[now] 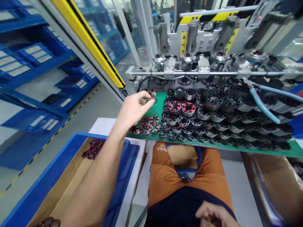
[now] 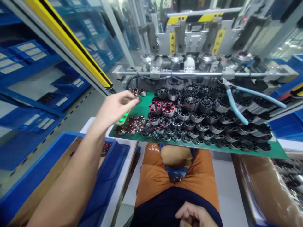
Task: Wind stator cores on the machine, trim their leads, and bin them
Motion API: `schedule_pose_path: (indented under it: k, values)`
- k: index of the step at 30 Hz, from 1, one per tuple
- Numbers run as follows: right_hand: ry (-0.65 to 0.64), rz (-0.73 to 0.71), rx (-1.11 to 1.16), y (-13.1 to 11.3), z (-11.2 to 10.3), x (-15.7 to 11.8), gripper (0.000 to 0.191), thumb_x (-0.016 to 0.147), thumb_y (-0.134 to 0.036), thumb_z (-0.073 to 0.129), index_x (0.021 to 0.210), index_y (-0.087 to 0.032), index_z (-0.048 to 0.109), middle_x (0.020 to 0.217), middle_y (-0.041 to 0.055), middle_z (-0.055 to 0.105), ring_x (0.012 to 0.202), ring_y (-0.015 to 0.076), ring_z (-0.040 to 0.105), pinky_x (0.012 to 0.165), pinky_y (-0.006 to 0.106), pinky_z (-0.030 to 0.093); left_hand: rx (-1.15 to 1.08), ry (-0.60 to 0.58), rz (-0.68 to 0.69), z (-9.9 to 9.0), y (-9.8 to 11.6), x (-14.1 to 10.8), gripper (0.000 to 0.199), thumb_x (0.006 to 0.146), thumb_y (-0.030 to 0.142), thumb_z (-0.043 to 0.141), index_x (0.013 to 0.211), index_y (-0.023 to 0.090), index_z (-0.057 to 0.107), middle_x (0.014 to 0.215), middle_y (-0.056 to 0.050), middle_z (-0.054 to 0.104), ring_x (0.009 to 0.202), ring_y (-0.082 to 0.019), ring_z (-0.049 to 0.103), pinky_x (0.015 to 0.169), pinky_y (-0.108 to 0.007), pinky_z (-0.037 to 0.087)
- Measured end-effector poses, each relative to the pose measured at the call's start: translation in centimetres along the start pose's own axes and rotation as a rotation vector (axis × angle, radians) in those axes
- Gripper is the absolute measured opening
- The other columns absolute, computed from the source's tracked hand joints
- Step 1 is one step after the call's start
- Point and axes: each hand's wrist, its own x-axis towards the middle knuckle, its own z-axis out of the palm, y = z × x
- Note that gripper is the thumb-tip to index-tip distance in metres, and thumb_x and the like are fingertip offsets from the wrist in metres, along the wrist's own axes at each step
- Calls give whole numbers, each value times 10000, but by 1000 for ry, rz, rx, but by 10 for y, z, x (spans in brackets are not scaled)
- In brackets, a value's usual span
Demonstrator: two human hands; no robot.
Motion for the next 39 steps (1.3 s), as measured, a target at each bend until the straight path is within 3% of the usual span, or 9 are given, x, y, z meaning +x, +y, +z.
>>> schedule_pose_path:
  k: [2,6,9,11,16,20,29,33,39]
  values:
    - [70,-79,-6,-13,-4,-1,176,1011,-634,813,1067,-472,853,804,10,725,637,228,684,571,355,554,-303,107,153,-8,21,-41,269,963,444,846,1078,245,706,1070,-28,836,891,-190,798,859,-328,665]
    - [248,-204,132,-71,-8,0,339,1134,-522,754,1381,-297,815,1015,61,797,851,183,763,851,306,677,-468,-192,402,5,68,-113,640,815,246,985,1338,315,624,1125,23,859,976,-203,881,851,-280,729]
    - [23,-307,445,-116,-10,9,648,1115,-679,725,1625,-286,644,1220,92,794,1063,224,799,886,333,697,-366,-370,578,29,89,-136,490,923,227,858,1350,339,645,1165,74,872,957,-170,884,752,-269,696]
    - [-82,-253,452,-136,-11,14,735,982,-535,946,1595,-266,641,1271,82,795,1071,208,802,920,310,680,-353,-405,641,45,91,-144,375,986,264,787,1336,341,676,1175,96,877,952,-145,877,763,-266,693]
    - [-65,-313,540,-156,-12,13,454,1041,-324,913,1462,-236,771,1187,53,861,1011,145,839,893,220,678,-438,-135,415,59,83,-170,661,951,475,1013,1525,316,725,1343,24,878,1037,-193,895,943,-294,755]
    - [-16,-397,636,-156,-13,13,361,1083,-327,876,1433,-254,829,1208,46,884,1019,126,865,914,198,684,-491,-27,325,65,88,-184,298,1018,363,968,1295,350,858,1135,89,898,877,-158,873,737,-274,730]
    - [119,-455,623,-156,-10,20,339,1025,-339,941,1351,-302,855,1160,7,894,1030,110,859,964,205,669,-395,-20,351,73,97,-182,176,1093,174,855,1210,303,834,1131,108,883,927,-79,837,818,-209,669]
    - [287,-539,530,-161,-19,16,347,954,-355,1004,1268,-309,864,1062,-8,881,973,146,868,896,242,700,-140,-55,424,85,77,-187,131,1149,142,755,1230,228,812,1124,39,860,996,-108,838,864,-237,625]
    - [366,-612,369,-158,-25,7,411,961,-284,1008,1340,-306,850,1194,18,914,1028,157,898,940,238,724,-291,-243,266,103,46,-187,60,1134,179,767,1155,207,816,1058,18,814,855,-120,776,779,-269,603]
